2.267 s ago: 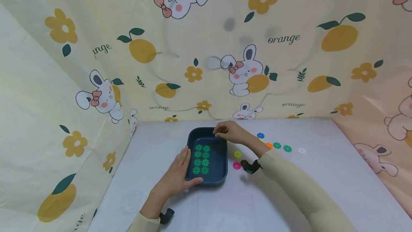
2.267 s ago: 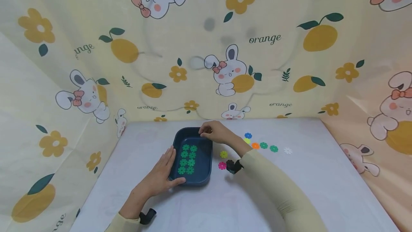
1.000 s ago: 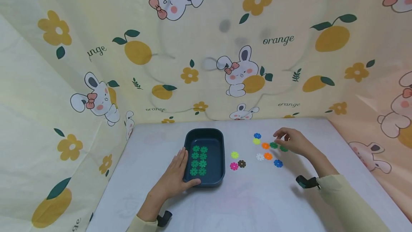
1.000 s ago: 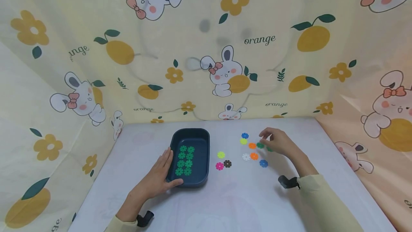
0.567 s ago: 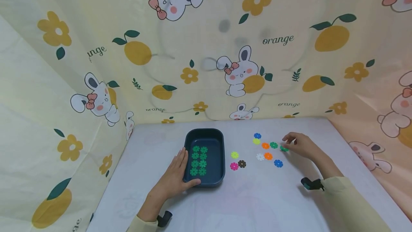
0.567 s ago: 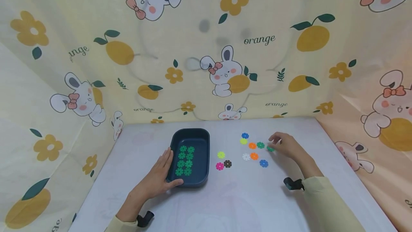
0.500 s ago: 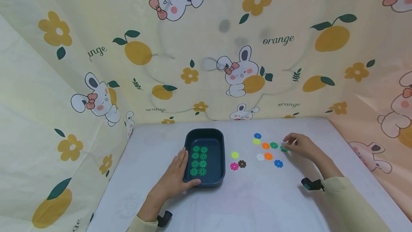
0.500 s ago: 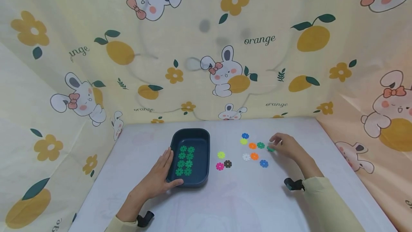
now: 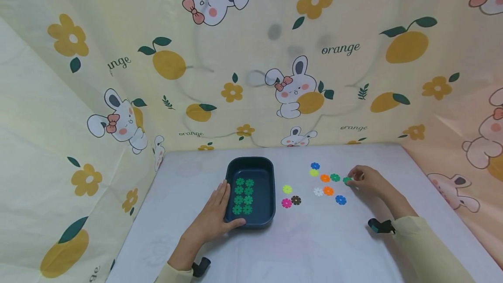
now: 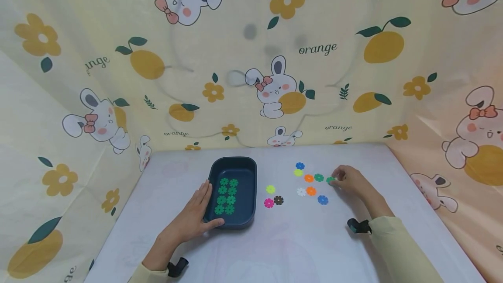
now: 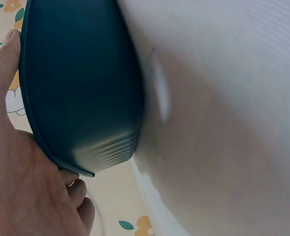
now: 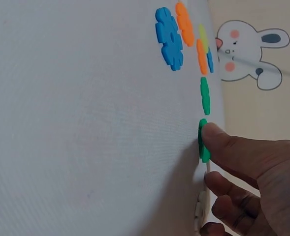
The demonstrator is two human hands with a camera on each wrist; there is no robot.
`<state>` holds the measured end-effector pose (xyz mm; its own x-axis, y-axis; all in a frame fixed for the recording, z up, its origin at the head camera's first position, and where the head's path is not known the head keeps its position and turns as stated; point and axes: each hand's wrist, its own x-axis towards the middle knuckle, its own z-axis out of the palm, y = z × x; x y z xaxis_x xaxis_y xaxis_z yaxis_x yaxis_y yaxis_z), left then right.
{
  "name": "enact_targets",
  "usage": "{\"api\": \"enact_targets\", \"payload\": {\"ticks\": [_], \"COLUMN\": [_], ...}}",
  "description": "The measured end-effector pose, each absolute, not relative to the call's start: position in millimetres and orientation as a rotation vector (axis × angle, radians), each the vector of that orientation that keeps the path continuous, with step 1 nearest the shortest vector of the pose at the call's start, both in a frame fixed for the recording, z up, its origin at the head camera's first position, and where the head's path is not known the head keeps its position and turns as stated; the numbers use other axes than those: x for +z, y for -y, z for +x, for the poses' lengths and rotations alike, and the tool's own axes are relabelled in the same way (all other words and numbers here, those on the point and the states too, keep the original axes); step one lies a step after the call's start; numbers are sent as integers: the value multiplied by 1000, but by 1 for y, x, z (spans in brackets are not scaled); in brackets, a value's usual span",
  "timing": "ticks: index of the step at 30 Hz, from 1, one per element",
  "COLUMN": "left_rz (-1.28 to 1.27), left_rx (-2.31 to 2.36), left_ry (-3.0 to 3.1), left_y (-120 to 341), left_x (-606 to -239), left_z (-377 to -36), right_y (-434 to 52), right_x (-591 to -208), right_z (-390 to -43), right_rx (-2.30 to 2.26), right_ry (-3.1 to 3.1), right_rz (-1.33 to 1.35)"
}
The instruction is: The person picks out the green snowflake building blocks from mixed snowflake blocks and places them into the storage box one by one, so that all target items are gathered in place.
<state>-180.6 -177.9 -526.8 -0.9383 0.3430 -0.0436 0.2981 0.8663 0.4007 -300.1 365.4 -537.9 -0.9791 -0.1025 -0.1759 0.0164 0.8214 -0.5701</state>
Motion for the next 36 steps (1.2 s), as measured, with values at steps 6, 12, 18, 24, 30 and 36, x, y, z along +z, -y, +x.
{"api": "enact_targets", "payload": {"ticks": [6,12,18,24,30,36], "left_rz": [501,503,476,494,508,508], "left_rx": [591,607,573,594,592,599], "left_ry": [-2922,-2925,-2918,-2930,-2932,-2931], "left_y": [178,177,177,177,178,178], "left_x": [-526,-526,-527,-527,-526,-526], "left_z": [-180,-180,-180,-180,-180,-181], "right_y": [-363,-359,-357,-358,-351,-334], "right_x": [-538,-539,-539,-535,-527,-518], "right_z": [-300,-299,-296,-296,-292,-290], "right_rx": [-885,-927,-948,-971,-988,-1026], "right_ry": [-2809,-2816,-2821,-2831,-2871,-2906], "right_rz": [-74,-87,-110,-170,-229,-300]}}
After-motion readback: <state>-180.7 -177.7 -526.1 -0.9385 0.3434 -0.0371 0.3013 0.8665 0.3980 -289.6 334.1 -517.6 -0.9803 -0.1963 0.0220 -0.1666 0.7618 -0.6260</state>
